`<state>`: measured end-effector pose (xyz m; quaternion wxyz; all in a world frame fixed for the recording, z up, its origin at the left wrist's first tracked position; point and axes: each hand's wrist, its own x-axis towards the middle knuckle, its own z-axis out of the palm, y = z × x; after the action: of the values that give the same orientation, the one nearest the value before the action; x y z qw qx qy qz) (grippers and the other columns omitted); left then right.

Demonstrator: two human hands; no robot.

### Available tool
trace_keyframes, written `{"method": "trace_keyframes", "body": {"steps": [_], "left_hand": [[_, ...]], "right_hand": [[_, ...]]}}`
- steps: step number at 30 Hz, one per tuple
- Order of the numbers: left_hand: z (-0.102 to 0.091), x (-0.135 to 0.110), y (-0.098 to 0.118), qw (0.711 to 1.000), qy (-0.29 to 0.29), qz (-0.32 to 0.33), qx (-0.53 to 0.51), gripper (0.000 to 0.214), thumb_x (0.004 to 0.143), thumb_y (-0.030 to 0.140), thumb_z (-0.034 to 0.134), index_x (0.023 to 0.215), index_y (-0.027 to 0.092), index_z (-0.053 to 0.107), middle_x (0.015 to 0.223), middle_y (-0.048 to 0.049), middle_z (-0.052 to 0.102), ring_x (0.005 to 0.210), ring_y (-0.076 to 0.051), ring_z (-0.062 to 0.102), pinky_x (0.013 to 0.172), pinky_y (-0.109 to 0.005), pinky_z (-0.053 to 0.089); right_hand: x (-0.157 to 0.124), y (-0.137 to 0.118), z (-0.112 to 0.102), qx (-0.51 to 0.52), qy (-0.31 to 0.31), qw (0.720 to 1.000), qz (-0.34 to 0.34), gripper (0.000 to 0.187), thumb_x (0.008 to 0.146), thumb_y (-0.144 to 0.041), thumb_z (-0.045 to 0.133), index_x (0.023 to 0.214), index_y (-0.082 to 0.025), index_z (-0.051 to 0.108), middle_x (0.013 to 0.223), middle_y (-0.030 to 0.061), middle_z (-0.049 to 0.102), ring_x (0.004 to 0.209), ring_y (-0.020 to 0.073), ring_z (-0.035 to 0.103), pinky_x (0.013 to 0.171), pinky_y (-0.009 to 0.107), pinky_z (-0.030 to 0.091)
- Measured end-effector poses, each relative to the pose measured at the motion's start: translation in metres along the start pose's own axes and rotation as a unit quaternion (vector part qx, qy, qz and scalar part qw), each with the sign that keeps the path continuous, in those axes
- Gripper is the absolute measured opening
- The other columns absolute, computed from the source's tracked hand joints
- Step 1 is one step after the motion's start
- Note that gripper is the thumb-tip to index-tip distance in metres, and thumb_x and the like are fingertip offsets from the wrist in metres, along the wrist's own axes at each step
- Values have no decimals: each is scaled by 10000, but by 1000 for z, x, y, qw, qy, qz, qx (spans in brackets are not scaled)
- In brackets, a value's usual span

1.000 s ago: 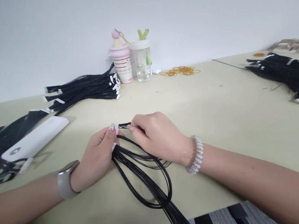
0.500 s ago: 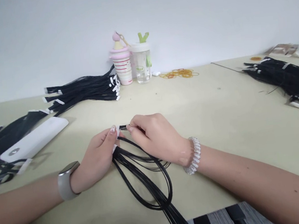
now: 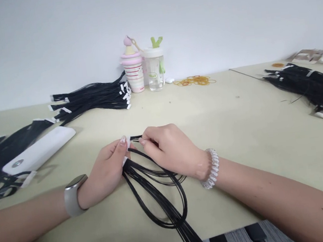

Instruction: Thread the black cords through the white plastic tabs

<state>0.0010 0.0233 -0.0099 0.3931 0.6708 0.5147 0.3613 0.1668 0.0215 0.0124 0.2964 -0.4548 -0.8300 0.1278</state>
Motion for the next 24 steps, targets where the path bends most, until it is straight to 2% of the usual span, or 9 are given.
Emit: {"method": "trace_keyframes", "body": {"steps": [6,10,13,20,22,24], "left_hand": [[0,1,0,1000,-12,-5,1,351,846,432,324,687,173,499,569,39,413,532,-100,388,530,-229,324],[0,1,-2,1000,-9,8,9,336,848,423,326,713,175,510,570,39,417,537,-103,390,529,-227,322],[0,0,-2,999,-16,25,11,339,855,410,314,701,175,503,577,39,426,538,-98,389,529,-221,319],[0,1,1,999,-29,45,9,368,855,400,320,582,168,408,560,40,396,521,-86,354,506,-204,311],[0,2,0,999,-31,32,11,373,849,413,324,585,168,421,552,37,405,513,-87,364,492,-201,314],[0,3,-1,1000,-16,9,9,359,839,427,339,618,170,458,551,33,428,499,-90,380,472,-199,323]], "right_hand": [[1,2,2,8,9,1000,-2,215,831,-216,417,644,-141,493,536,-52,457,486,35,374,511,171,290],[2,2,2,3,-19,1000,5,192,836,-213,414,696,-147,527,583,-44,509,513,38,411,533,168,307],[2,1,4,-27,-36,999,-4,195,848,-220,401,734,-151,545,640,-29,556,552,49,451,568,181,321],[2,4,10,-106,-32,993,-45,246,882,-286,343,774,-159,525,683,-3,569,595,84,486,583,211,342],[3,7,6,-135,-23,989,-52,226,869,-319,375,810,-157,521,738,16,568,646,102,496,604,222,356],[3,8,-2,-166,16,984,-67,234,807,-378,480,840,-148,514,814,47,551,720,130,493,636,240,369]]}}
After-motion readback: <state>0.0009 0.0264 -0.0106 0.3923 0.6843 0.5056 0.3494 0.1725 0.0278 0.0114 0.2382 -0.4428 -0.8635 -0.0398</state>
